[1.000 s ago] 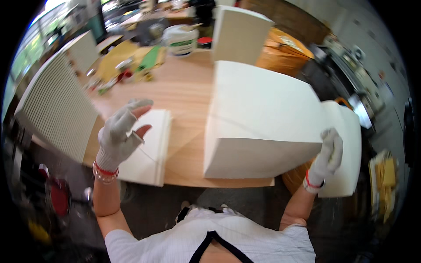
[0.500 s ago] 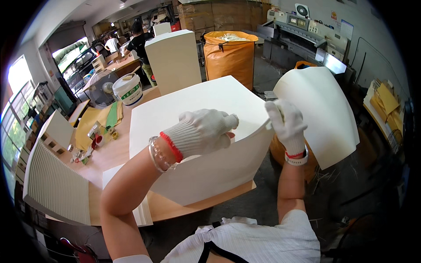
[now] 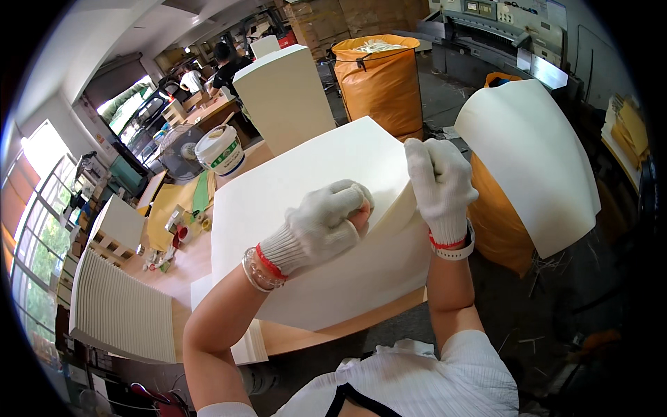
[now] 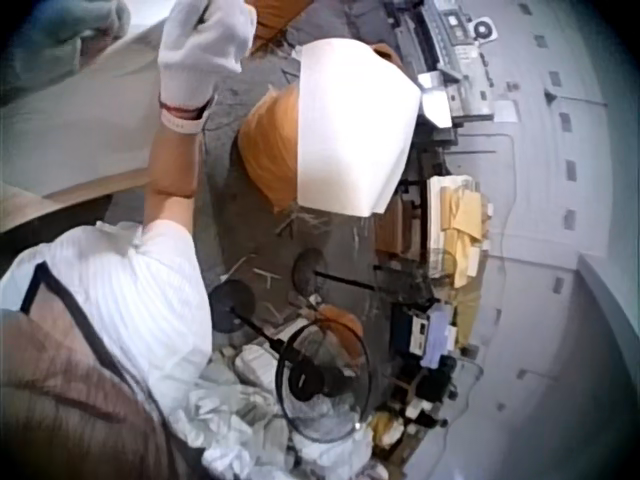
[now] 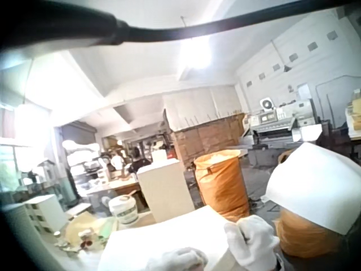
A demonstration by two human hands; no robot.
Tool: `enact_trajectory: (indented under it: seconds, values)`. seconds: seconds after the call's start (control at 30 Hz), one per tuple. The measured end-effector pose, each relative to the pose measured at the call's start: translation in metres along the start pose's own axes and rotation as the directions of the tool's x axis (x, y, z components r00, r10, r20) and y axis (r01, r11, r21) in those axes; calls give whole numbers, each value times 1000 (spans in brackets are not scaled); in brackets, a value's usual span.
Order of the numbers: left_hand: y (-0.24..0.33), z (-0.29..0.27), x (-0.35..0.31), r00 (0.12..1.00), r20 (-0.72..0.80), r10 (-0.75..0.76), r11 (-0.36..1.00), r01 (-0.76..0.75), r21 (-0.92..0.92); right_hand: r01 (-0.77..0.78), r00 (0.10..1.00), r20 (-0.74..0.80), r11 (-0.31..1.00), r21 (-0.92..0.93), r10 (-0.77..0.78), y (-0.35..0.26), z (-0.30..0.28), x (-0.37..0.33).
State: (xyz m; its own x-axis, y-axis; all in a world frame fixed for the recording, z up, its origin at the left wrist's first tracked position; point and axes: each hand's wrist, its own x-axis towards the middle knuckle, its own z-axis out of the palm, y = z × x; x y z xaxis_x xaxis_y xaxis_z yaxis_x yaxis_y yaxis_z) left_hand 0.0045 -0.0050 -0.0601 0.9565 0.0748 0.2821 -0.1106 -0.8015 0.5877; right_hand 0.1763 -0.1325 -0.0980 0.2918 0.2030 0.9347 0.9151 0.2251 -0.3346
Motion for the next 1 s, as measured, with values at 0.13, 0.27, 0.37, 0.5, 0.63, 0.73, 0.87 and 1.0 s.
enact_trajectory:
  seconds: [0.13,0.27,0.37,0.5,0.63,0.73,0.87,1.0]
  values:
    - [9,-7,-2,999,11,51,998,-51,27,-24,998,-64,999,41,27,2,1,-2]
    - [8,-5,-3,1000,-7,23,998,-22,57,-9,996,-90,999,47,13,5,3,-3]
    - [8,-5,-3,1000,-15,-11,999,10,-34,-23,996,-85,996,83,30,4,2,-3]
    - [0,2,-8,986,-126,107,993,-113,-45,-78,996,-40,989,129,84,7,2,-5]
    - [-6,-6,-4,983,38,180,973,-183,139,9,997,-75,998,66,-4,7,3,-5]
    - [-3,0,-3,981,-46,188,981,-186,46,-82,993,-78,993,81,88,6,4,-8]
    - [-5,3,-6,979,-112,173,983,-163,89,-31,995,-92,997,74,37,4,4,-8]
    - [3,-2,-4,979,-93,181,981,-173,91,-6,998,-65,998,68,11,7,0,-10]
